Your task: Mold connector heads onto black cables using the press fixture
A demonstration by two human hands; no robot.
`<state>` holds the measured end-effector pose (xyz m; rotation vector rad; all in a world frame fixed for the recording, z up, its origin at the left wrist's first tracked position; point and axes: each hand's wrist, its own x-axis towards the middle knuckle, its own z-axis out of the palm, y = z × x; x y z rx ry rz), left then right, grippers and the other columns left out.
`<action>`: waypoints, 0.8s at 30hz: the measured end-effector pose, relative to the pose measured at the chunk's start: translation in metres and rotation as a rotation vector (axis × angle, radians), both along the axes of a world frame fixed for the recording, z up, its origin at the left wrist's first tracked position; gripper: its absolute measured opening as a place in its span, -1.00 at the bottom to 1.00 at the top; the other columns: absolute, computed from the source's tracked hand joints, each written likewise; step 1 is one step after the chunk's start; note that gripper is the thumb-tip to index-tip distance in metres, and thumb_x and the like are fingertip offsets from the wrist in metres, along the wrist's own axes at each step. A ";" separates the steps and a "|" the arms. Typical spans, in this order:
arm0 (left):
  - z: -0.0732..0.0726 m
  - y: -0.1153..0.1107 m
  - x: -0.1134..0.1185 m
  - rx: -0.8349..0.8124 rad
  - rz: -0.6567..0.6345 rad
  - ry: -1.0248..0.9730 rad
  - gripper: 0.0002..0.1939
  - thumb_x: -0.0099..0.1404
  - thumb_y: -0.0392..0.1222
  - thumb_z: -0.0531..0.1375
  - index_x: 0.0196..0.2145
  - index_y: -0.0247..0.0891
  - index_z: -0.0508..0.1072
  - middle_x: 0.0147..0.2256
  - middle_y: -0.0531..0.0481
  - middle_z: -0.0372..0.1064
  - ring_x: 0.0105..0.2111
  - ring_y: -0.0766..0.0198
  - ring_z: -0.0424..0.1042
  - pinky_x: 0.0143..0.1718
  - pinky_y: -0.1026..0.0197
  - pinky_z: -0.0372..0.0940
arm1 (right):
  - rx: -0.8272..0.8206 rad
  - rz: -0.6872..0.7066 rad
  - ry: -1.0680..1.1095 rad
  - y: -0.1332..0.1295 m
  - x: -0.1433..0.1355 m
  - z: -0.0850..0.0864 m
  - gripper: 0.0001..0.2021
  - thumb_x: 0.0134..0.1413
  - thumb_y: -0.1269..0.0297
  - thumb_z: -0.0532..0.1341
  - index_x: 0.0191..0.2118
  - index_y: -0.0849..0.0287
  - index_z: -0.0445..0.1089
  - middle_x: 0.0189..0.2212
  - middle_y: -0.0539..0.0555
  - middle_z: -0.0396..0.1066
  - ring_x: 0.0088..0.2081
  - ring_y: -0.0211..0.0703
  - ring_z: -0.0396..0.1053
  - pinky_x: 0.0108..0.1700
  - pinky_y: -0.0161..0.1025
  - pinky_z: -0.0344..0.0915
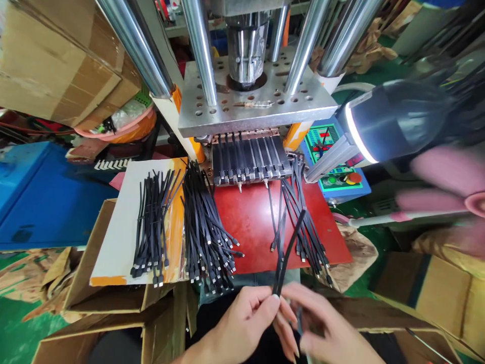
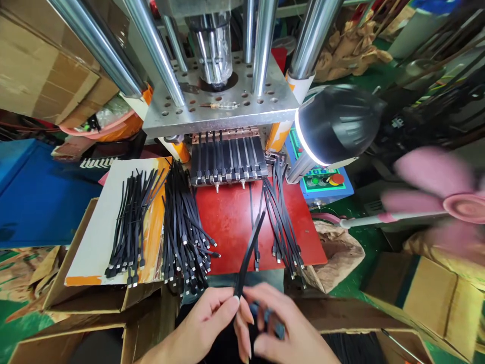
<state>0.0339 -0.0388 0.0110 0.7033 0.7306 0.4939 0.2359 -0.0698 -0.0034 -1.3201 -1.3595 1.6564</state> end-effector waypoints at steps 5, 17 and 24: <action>0.017 0.002 -0.017 0.299 -0.087 0.377 -0.40 0.58 0.29 0.02 -0.04 -0.23 0.64 -0.17 -0.20 0.71 -0.14 0.03 0.69 0.05 0.04 0.49 | 0.126 -0.398 0.002 0.058 -0.040 0.020 -0.54 0.36 -0.15 0.25 -0.35 0.12 0.63 -0.54 -0.01 0.37 -0.61 -0.27 0.22 -0.58 -0.34 0.22; 0.062 0.117 -0.028 0.911 0.087 0.386 -0.76 0.52 -0.13 0.28 -0.24 -0.26 0.72 -0.23 -0.10 0.59 -0.26 0.21 0.56 -0.16 0.20 0.44 | 0.521 -0.287 -0.121 0.067 -0.059 0.015 -0.78 0.40 0.30 0.25 -0.29 0.04 0.63 -0.42 0.04 0.51 -0.41 -0.15 0.48 -0.33 -0.30 0.44; 0.059 0.117 -0.030 0.850 0.032 0.324 -0.50 0.51 0.19 0.24 -0.31 -0.30 0.71 -0.30 -0.12 0.56 -0.31 0.21 0.54 -0.24 0.22 0.41 | 0.627 -0.237 -0.106 0.083 -0.056 0.022 -0.79 0.37 0.43 0.24 -0.31 0.04 0.53 -0.42 -0.01 0.48 -0.41 -0.20 0.43 -0.33 -0.34 0.39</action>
